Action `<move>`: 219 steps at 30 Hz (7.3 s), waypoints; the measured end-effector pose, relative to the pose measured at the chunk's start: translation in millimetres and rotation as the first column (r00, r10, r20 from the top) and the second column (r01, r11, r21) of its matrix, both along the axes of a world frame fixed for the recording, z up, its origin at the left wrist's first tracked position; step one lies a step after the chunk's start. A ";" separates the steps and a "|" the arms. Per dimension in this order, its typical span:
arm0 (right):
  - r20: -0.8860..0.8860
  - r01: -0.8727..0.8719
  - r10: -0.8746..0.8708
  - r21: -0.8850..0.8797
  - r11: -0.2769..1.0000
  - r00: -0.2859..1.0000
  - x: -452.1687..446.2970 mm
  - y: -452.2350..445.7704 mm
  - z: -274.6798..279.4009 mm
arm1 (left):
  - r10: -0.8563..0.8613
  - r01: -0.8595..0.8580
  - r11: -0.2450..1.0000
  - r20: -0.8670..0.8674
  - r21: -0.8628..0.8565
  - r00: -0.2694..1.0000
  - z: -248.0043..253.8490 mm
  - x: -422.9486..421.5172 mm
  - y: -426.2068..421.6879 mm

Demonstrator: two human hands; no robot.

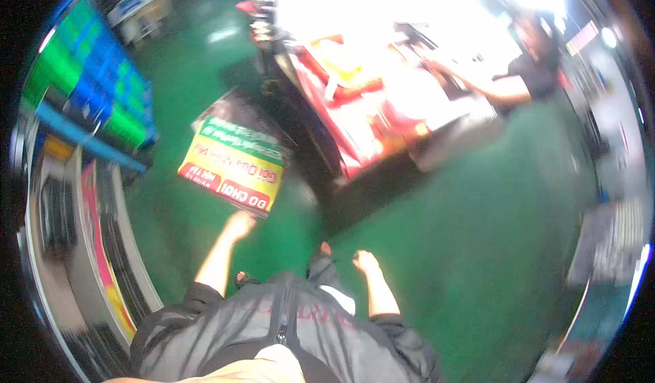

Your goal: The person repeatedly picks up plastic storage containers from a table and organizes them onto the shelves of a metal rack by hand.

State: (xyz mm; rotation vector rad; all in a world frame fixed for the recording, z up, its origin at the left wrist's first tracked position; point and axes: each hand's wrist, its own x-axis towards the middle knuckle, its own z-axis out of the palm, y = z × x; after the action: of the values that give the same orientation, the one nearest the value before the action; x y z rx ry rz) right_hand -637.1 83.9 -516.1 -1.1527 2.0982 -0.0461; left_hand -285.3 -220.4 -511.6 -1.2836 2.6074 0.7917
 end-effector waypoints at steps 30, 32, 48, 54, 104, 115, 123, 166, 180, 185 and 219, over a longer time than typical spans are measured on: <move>0.161 -0.851 0.849 -0.263 -0.454 -0.503 678.5 24.6 139.6 | 0.759 -0.914 -0.311 -0.510 0.260 -0.404 158.0 403.6 532.1; 0.108 -0.786 0.784 -0.199 -0.586 -0.611 699.4 37.1 141.7 | 0.633 -0.864 -0.422 -0.593 0.275 -0.498 165.2 422.4 550.9; 0.003 -0.816 0.817 -0.054 -0.576 -0.577 676.8 -16.1 88.2 | 0.564 -0.807 -0.459 -0.579 0.372 -0.588 160.0 420.7 559.2; -0.007 -0.895 0.898 0.084 -0.438 -0.440 580.0 -41.2 62.0 | 0.737 -0.861 -0.277 -0.480 0.426 -0.475 151.9 393.4 523.0; 0.993 0.578 -0.029 -0.043 0.815 0.114 -117.7 -304.0 153.1 | 0.933 0.042 0.309 -0.295 0.950 -0.206 178.5 -260.8 19.8; 0.995 -0.253 0.054 -0.074 0.965 -0.085 304.0 -214.1 258.5 | 0.287 -0.322 0.407 -0.454 0.855 -0.843 273.3 111.9 246.2; 0.920 -0.605 0.273 -0.391 0.694 -0.282 546.5 -173.0 308.4 | -0.129 -0.406 0.410 -0.388 0.817 -0.912 317.5 325.8 369.8; 0.288 0.468 0.897 -0.775 0.424 -0.335 1009.9 112.6 463.1 | -0.478 -0.821 -0.325 -0.831 0.470 -0.286 515.4 719.1 543.8; 0.205 0.389 0.900 -0.848 0.360 -0.385 1076.1 155.4 479.0 | -0.185 -0.692 -0.705 -0.982 0.154 -0.030 502.6 753.1 632.9; 0.214 0.347 0.912 -0.875 0.338 -0.349 1070.3 167.8 481.8 | -0.249 -0.817 -0.369 -0.894 0.444 -0.373 505.9 782.9 640.5; -0.128 -0.086 0.884 -0.979 -0.185 -0.449 1039.7 118.5 504.0 | -0.398 -0.725 -0.667 -0.905 0.173 0.150 475.5 750.2 639.8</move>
State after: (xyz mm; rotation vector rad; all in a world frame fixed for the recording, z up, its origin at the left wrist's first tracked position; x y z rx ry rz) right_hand 402.5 202.4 -12.1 -2.1169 -0.5138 -0.7764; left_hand 465.0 419.5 -36.1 1.0259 -0.2739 0.8794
